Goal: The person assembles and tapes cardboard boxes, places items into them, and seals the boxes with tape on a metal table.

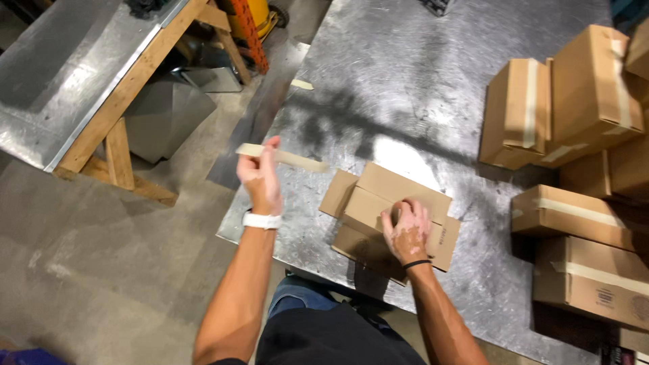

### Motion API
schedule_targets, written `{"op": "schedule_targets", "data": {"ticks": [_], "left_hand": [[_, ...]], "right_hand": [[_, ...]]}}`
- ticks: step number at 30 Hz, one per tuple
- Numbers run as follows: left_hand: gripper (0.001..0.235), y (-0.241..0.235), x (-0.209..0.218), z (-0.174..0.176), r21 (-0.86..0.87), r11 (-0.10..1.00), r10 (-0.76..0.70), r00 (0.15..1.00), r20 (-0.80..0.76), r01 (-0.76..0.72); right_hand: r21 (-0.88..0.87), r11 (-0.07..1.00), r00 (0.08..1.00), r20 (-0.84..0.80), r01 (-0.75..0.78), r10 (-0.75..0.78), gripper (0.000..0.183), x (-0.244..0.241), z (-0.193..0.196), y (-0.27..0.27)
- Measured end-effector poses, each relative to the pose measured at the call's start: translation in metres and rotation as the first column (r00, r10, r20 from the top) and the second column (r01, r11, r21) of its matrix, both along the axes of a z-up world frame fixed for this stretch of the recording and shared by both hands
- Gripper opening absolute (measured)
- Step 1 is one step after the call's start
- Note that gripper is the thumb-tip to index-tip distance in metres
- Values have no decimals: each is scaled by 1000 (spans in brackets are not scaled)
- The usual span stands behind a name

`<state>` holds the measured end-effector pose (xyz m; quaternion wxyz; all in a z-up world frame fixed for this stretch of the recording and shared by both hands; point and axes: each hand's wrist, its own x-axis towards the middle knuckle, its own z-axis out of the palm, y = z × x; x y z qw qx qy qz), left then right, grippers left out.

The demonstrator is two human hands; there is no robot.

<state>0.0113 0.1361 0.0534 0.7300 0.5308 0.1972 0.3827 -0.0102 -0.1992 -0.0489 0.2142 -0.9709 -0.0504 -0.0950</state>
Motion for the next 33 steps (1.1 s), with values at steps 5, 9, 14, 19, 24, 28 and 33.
{"op": "schedule_targets", "data": {"ticks": [5, 9, 14, 19, 24, 28, 33], "left_hand": [[24, 55, -23, 28, 334, 942, -65, 994, 90, 32], [27, 78, 8, -1, 422, 897, -222, 960, 170, 133], [22, 137, 21, 0, 714, 658, -227, 967, -114, 239], [27, 226, 71, -27, 693, 557, -361, 885, -294, 457], [34, 299, 155, -48, 479, 426, -605, 635, -480, 767], [27, 320, 261, -76, 357, 202, -605, 402, -687, 912], [30, 313, 385, -168, 135, 105, -613, 171, -772, 985]], "right_hand": [[-183, 980, 979, -200, -76, 38, 73, 37, 85, 51], [313, 928, 894, -329, -201, 305, 53, 61, 189, 165], [352, 898, 847, -360, -265, 391, 45, 106, 190, 315], [298, 940, 798, -518, -169, 308, 39, 170, 123, 379], [557, 814, 745, -612, 166, 266, 23, 217, 131, 416], [457, 871, 794, -590, 180, 146, 30, 287, 65, 422], [304, 893, 825, -553, 330, -117, 37, 379, -27, 417]]}}
